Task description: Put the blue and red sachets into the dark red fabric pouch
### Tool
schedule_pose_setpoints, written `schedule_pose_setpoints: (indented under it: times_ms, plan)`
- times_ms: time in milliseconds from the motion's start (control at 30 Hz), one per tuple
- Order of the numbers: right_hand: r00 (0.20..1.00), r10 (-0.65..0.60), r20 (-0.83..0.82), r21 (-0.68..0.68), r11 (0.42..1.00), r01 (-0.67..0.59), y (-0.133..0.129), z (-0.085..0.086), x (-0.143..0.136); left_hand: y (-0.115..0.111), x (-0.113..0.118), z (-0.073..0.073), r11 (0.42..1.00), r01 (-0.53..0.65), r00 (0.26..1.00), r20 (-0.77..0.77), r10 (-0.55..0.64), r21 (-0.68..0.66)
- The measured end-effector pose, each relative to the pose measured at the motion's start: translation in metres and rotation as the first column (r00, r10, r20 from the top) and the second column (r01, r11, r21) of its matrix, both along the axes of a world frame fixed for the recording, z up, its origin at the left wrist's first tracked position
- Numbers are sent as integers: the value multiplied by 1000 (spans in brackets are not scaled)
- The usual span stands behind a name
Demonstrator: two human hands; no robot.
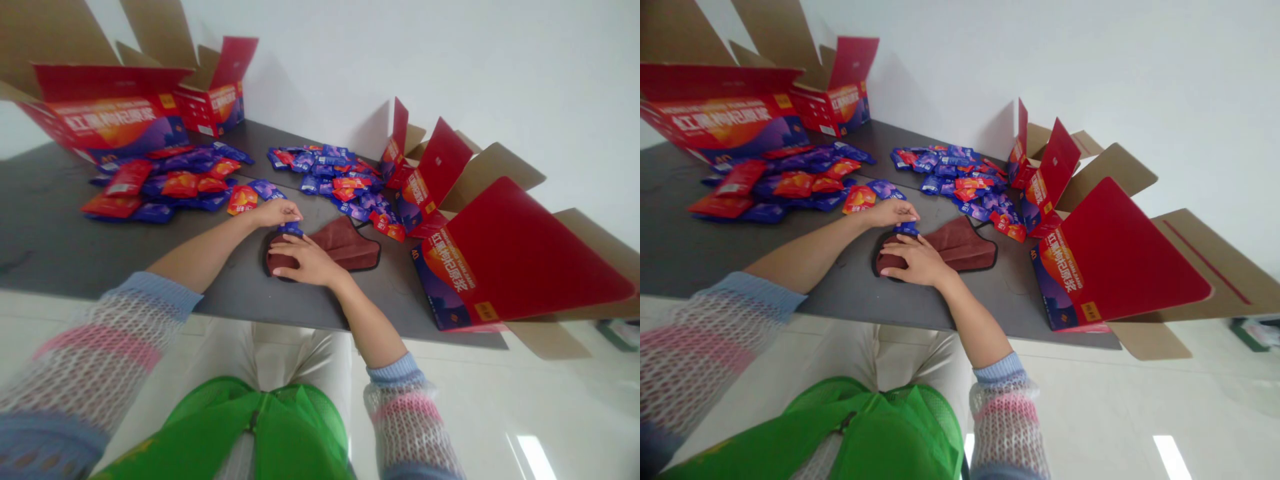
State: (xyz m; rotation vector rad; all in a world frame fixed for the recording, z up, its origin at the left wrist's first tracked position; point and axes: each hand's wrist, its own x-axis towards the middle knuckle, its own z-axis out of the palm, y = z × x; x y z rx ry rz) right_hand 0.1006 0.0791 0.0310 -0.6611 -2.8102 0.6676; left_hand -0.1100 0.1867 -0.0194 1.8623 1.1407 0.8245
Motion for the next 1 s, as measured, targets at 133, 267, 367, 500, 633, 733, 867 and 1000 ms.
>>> schedule_pose_setpoints:
  times_ms: [133, 267, 367, 500, 633, 733, 867, 1000]
  plan:
    - [981, -194, 29, 78, 978, 191, 9, -9, -11, 7, -5, 6, 989, 139, 990, 23, -138, -51]
    - [976, -215, 44, 89, 973, 211, 16, -8, -6, 7, -6, 7, 986, 147, 989, 12, -147, -72]
    - [994, -99, 44, 62, 993, 96, 13, -3, 0, 0, -3, 5, 996, 46, 998, 46, -42, -82]
    - [987, 159, -1, 19, 987, -159, 4, 0, 2, -8, 1, 5, 995, -43, 996, 74, 49, -88]
    - [972, 225, -70, -36, 973, -227, 3, -3, -2, -9, 2, 7, 993, -64, 996, 57, 70, -97]
    - [981, 170, -95, -2, 985, -171, 10, -8, -7, -5, 1, 6, 992, -42, 997, 58, 49, -118]
    - [997, 22, -77, 79, 997, -16, 24, -13, -12, -1, 1, 4, 992, 15, 997, 78, -6, -123]
    - [987, -153, -44, 111, 981, 157, 32, -15, -13, -1, 3, 1, 999, 17, 991, 135, -10, -52]
